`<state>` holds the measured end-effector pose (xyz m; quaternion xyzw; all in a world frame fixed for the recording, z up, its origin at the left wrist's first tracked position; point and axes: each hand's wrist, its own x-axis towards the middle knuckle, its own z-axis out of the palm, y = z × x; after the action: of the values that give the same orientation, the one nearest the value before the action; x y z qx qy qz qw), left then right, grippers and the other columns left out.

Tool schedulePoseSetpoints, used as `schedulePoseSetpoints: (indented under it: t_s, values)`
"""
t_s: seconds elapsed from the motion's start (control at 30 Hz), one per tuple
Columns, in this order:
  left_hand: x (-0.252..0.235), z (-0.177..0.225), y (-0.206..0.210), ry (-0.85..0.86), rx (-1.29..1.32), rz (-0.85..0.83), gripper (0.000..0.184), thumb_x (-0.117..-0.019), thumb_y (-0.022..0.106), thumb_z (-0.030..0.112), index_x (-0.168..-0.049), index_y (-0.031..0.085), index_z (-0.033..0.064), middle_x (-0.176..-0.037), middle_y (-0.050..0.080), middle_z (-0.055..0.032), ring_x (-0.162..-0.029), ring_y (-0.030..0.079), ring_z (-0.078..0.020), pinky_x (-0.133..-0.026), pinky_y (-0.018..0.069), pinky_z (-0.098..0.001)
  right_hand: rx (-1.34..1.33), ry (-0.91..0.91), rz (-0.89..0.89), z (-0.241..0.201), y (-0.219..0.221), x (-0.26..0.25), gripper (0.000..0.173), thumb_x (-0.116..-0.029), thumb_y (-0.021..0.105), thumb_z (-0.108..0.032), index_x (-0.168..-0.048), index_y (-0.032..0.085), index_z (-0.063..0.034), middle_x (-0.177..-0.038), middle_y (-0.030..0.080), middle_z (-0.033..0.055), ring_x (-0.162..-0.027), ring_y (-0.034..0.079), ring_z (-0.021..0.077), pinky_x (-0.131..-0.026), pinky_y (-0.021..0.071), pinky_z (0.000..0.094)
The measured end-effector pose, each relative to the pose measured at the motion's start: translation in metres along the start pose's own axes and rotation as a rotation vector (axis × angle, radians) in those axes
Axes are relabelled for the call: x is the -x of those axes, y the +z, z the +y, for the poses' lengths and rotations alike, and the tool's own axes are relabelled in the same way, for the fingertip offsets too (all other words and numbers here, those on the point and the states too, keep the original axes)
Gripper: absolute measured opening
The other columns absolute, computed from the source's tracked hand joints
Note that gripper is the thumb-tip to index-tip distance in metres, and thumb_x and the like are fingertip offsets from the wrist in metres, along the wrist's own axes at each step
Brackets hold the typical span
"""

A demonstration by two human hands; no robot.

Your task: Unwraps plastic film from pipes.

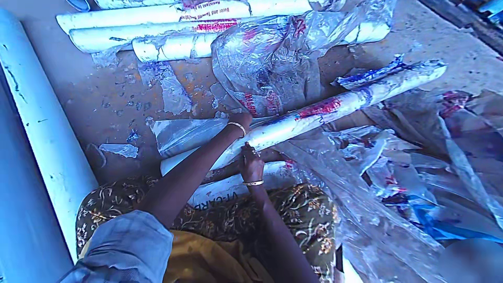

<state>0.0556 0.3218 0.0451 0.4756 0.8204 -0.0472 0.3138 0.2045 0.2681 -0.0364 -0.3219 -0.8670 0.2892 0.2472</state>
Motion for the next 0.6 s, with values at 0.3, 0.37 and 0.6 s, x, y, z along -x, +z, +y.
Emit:
schedulePoseSetpoints:
  t_s: [0.3,0.37,0.6]
  values:
    - [-0.010,-0.014,0.003,0.068,0.095,0.088,0.024,-0.0972,0.063,0.005,-0.108,0.064,-0.0170,-0.121,0.063,-0.0342,-0.122,0.058,-0.0476,-0.104,0.0427,-0.0608,0.087,-0.076,0.103,-0.001,0.012,0.009,0.019,-0.0866,0.063,0.005,-0.099,0.077,0.0089,-0.114,0.074,0.0255,-0.091,0.076,0.0408,-0.071,0.0613,0.0493]
    - [-0.011,-0.019,0.009,0.052,0.119,0.104,0.025,-0.0987,0.062,0.008,-0.109,0.066,-0.0147,-0.120,0.064,-0.0327,-0.122,0.059,-0.0467,-0.104,0.0433,-0.0615,0.051,-0.046,0.069,-0.003,0.003,0.004,0.020,-0.0860,0.063,0.002,-0.098,0.077,0.0085,-0.112,0.074,0.0261,-0.088,0.076,0.0420,-0.069,0.0597,0.0523]
    - [0.005,-0.021,0.017,-0.051,0.197,0.073,0.044,-0.1059,0.058,0.031,-0.118,0.066,-0.0099,-0.126,0.064,-0.0302,-0.124,0.060,-0.0446,-0.104,0.0447,-0.0618,-0.391,0.257,0.080,0.011,-0.031,-0.029,0.017,-0.0959,0.060,0.002,-0.105,0.073,0.0090,-0.097,0.073,0.0247,-0.081,0.073,0.0296,-0.078,0.0581,0.0430]
